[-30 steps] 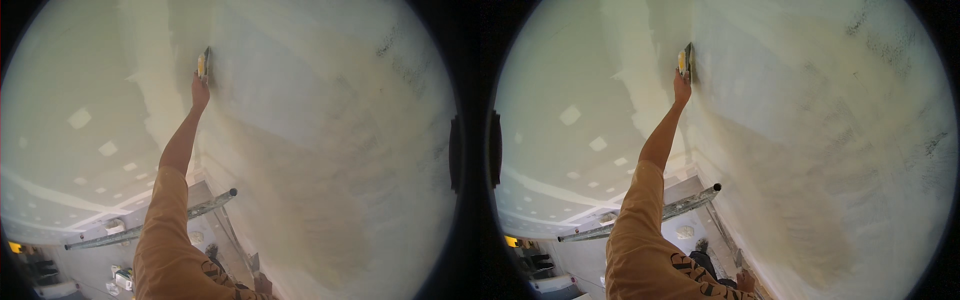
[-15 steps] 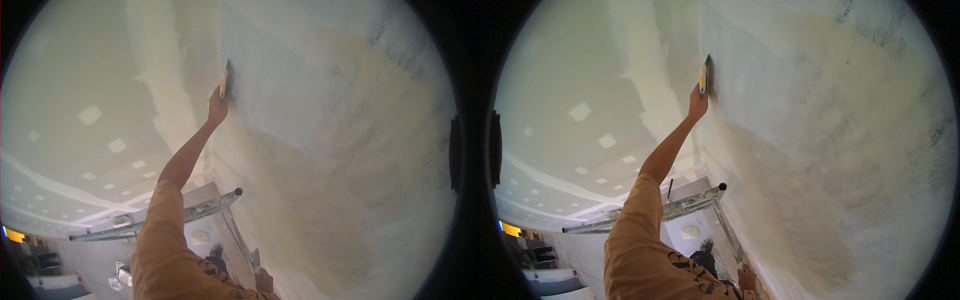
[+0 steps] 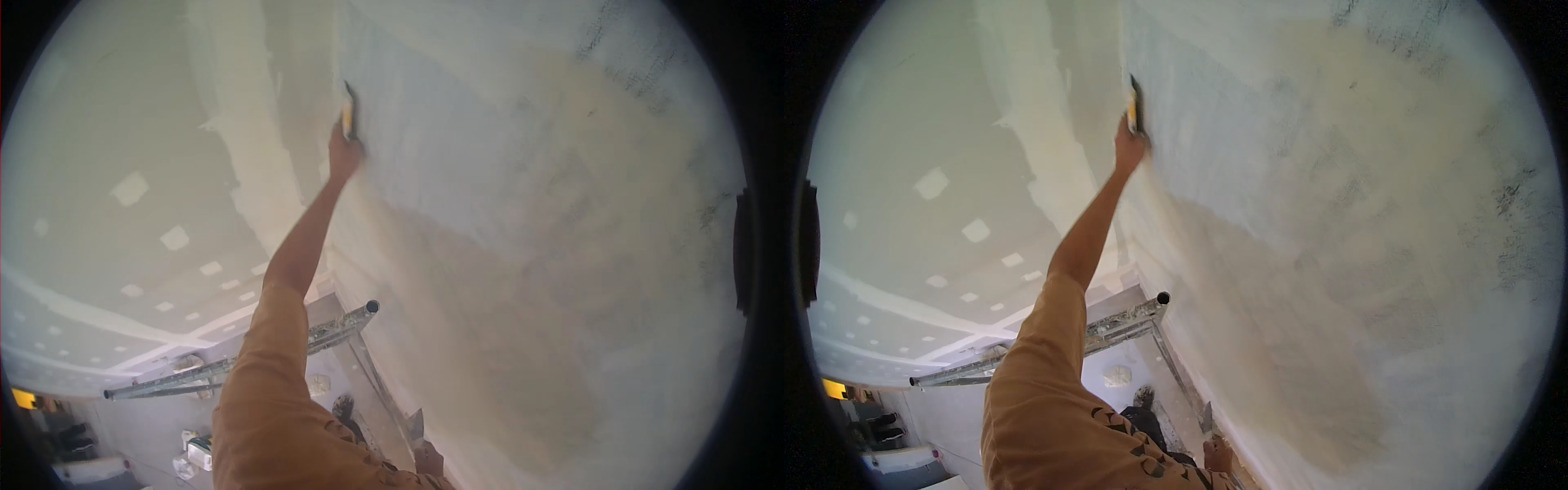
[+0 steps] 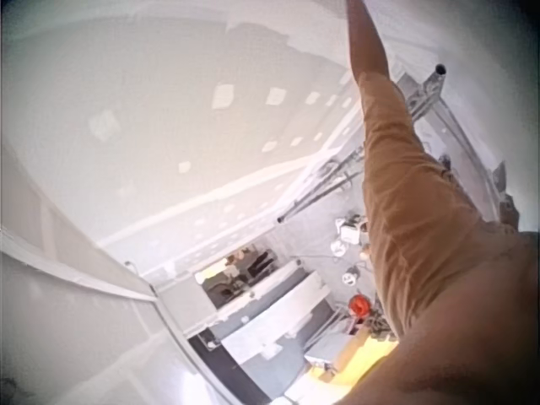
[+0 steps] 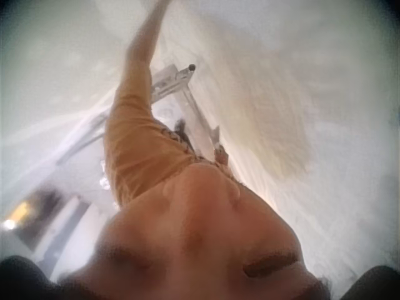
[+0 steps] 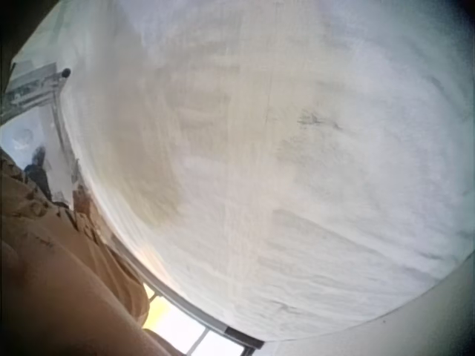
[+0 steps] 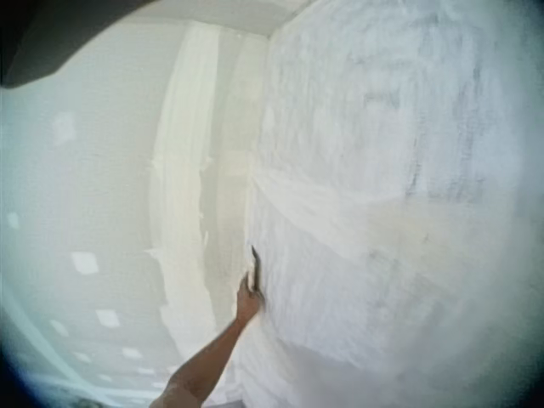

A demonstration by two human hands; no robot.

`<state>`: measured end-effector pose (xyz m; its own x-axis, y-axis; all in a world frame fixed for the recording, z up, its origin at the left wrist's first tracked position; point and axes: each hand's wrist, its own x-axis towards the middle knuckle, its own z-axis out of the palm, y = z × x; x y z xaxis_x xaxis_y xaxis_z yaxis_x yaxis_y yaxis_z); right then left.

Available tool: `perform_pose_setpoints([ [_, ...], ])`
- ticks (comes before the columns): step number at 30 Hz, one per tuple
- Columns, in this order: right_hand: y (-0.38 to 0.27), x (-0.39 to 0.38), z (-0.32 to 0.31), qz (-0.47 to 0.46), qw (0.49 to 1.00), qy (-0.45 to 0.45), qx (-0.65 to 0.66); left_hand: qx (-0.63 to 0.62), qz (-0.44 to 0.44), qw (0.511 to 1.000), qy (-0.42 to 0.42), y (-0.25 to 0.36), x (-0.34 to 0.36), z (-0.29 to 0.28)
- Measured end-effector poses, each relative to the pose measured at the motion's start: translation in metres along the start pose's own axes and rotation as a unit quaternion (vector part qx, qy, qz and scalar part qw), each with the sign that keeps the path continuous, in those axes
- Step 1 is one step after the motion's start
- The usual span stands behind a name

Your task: Applying joint compound to a drywall ceiling and wall joints using a trowel and a putty knife while standing on a scaffold.

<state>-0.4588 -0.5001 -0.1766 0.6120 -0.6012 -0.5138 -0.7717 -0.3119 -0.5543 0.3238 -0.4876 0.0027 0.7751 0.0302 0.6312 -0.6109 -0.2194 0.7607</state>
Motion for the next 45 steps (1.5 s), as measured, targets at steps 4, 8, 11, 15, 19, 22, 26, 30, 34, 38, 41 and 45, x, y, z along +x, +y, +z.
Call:
perform_pose_setpoints([
  [4, -0.007, 0.012, 0.005, -0.034, 0.999, -0.025, -0.006, -0.006, 0.053, 0.997, -0.058, 0.018, -0.069, -0.034],
  [8, -0.03, 0.022, -0.012, -0.057, 0.997, -0.032, -0.044, -0.036, -0.05, 0.995, -0.082, -0.007, -0.051, -0.053],
  [11, -0.036, 0.019, -0.025, -0.132, 0.99, -0.032, -0.047, -0.061, -0.054, 0.994, -0.071, -0.035, -0.001, -0.045],
  [15, -0.014, 0.004, -0.023, -0.023, 1.0, -0.01, 0.007, -0.096, -0.053, 0.991, -0.083, -0.051, 0.017, -0.019],
  [19, 0.025, -0.005, -0.004, 0.038, 0.998, -0.015, -0.045, -0.028, -0.022, 0.999, -0.028, -0.023, -0.045, 0.002],
  [22, 0.049, 0.0, 0.005, 0.047, 0.998, -0.048, -0.015, -0.074, -0.034, 0.996, -0.046, 0.028, -0.114, -0.003],
  [26, 0.045, 0.01, 0.004, -0.086, 0.995, -0.025, -0.037, -0.155, -0.078, 0.981, -0.082, 0.12, -0.203, -0.016],
  [30, 0.006, 0.019, -0.019, -0.095, 0.989, -0.087, -0.069, -0.18, -0.056, 0.971, -0.147, 0.213, -0.289, -0.052],
  [34, -0.02, 0.031, -0.051, -0.185, 0.979, -0.072, -0.04, -0.262, -0.078, 0.926, -0.259, 0.273, -0.373, -0.116],
  [38, -0.007, 0.032, -0.069, -0.252, 0.967, -0.034, 0.026, -0.221, -0.244, 0.897, -0.294, 0.269, -0.448, -0.181],
  [41, 0.012, 0.016, -0.077, -0.162, 0.963, -0.094, 0.196, -0.21, -0.348, 0.893, -0.195, 0.249, -0.48, -0.233],
  [45, 0.017, -0.029, -0.091, -0.198, 0.904, -0.128, 0.357, -0.133, -0.273, 0.943, -0.138, 0.248, -0.495, -0.305],
])
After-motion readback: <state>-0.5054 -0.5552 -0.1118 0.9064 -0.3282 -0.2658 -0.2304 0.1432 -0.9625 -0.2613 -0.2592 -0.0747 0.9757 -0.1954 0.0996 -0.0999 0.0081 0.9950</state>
